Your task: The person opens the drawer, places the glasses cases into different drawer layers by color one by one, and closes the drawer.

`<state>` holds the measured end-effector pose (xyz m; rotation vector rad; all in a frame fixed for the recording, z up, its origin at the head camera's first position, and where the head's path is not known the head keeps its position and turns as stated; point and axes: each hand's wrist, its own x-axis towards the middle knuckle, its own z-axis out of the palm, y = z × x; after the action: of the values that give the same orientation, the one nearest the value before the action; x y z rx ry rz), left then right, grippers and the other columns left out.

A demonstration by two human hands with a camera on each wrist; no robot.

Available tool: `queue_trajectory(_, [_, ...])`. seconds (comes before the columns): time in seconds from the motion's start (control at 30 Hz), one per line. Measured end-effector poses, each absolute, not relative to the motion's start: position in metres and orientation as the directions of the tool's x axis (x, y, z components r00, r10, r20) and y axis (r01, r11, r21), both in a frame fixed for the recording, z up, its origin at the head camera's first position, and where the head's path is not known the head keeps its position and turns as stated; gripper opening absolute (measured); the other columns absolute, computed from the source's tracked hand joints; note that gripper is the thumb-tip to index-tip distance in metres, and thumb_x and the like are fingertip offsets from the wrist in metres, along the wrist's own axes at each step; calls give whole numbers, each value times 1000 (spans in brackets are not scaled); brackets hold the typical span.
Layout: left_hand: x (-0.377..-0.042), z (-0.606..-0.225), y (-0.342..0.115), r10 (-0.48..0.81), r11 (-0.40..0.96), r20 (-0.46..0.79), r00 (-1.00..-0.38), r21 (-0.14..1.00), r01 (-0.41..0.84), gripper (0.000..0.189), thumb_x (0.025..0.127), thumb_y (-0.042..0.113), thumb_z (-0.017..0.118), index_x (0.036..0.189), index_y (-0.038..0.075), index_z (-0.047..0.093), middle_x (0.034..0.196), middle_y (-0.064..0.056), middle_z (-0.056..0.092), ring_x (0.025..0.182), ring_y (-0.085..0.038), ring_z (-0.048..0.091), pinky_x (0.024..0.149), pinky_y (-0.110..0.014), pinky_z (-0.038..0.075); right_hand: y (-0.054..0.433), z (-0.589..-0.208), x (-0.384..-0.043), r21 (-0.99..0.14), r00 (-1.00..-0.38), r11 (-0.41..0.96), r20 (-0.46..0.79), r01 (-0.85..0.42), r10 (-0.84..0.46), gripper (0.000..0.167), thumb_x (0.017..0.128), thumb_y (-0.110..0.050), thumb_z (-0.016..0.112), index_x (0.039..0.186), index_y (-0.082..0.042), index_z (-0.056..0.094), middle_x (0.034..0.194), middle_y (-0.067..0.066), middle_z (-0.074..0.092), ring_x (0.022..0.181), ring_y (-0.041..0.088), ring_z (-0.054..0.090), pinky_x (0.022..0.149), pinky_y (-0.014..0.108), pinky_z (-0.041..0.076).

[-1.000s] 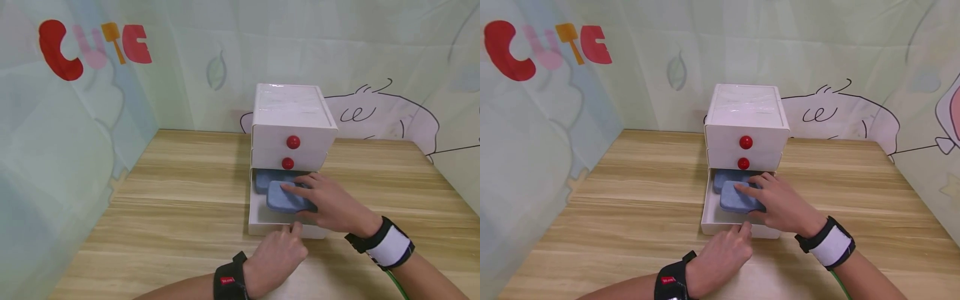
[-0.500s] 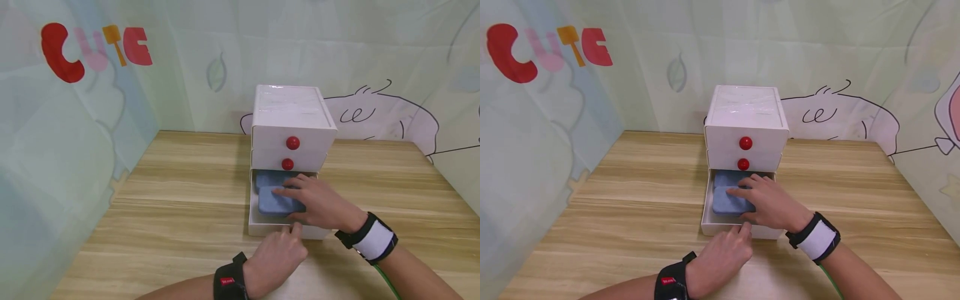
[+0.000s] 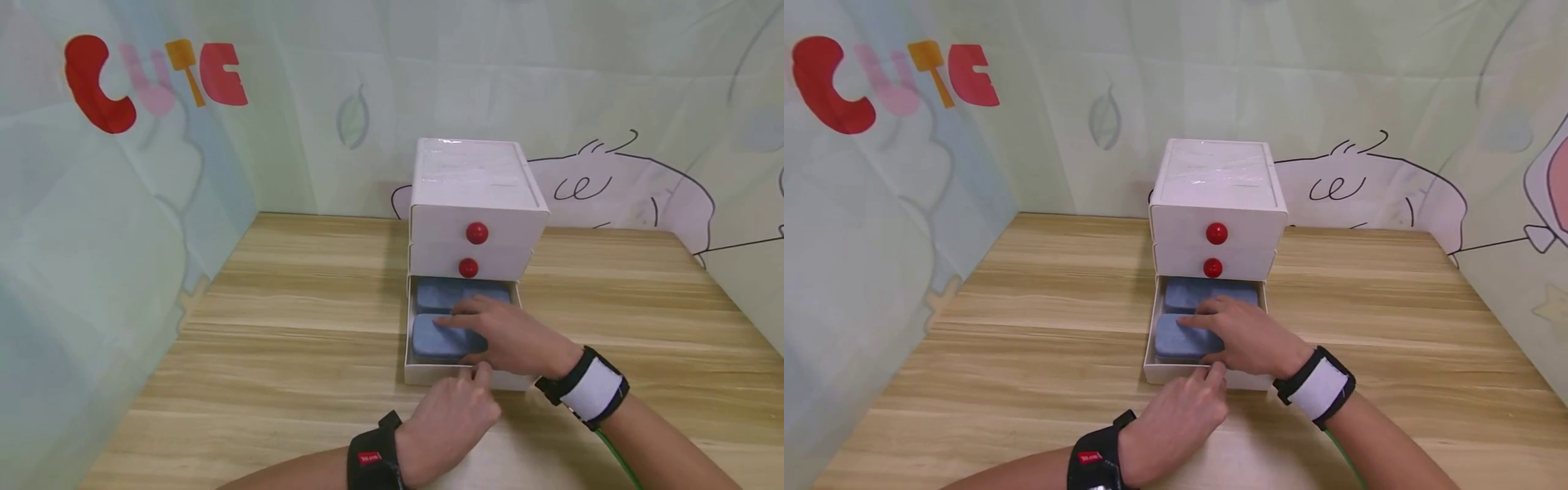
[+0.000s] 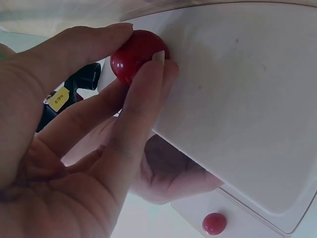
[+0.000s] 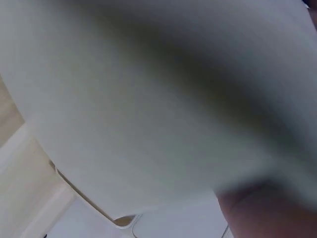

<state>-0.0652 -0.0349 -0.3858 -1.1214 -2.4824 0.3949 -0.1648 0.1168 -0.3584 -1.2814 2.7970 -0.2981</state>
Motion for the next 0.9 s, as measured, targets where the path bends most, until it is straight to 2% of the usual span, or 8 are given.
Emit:
queue_trajectory(0.33, [-65,-387,-36,761,644,251,-599,-411,646,18,93,20,71,81,30,80,95,0,65,70,-8,62,46,-18,46,117,-368,-169,-213,-657,643,-1,-736,-753,70,77,-29,90,141,-27,62,139,8,63,128,26,60,99,49,56])
queue_trajectory(0.5, [-65,-388,-35,760,645,245,-602,-402,650,17,92,20,72,82,31,80,96,0,65,73,-8,63,47,-18,47,118,-371,-170,-210,-659,645,-4,-735,-752,69,78,-24,90,141,-28,63,139,8,64,127,26,61,96,48,57])
queue_trajectory(0.9, [-67,-388,-35,762,643,248,-598,-396,655,17,91,18,73,80,29,80,93,0,63,68,-8,62,47,-18,47,119,-376,-171,-223,-669,651,10,-726,-743,70,77,-14,89,141,-24,63,133,9,66,118,25,63,92,46,59])
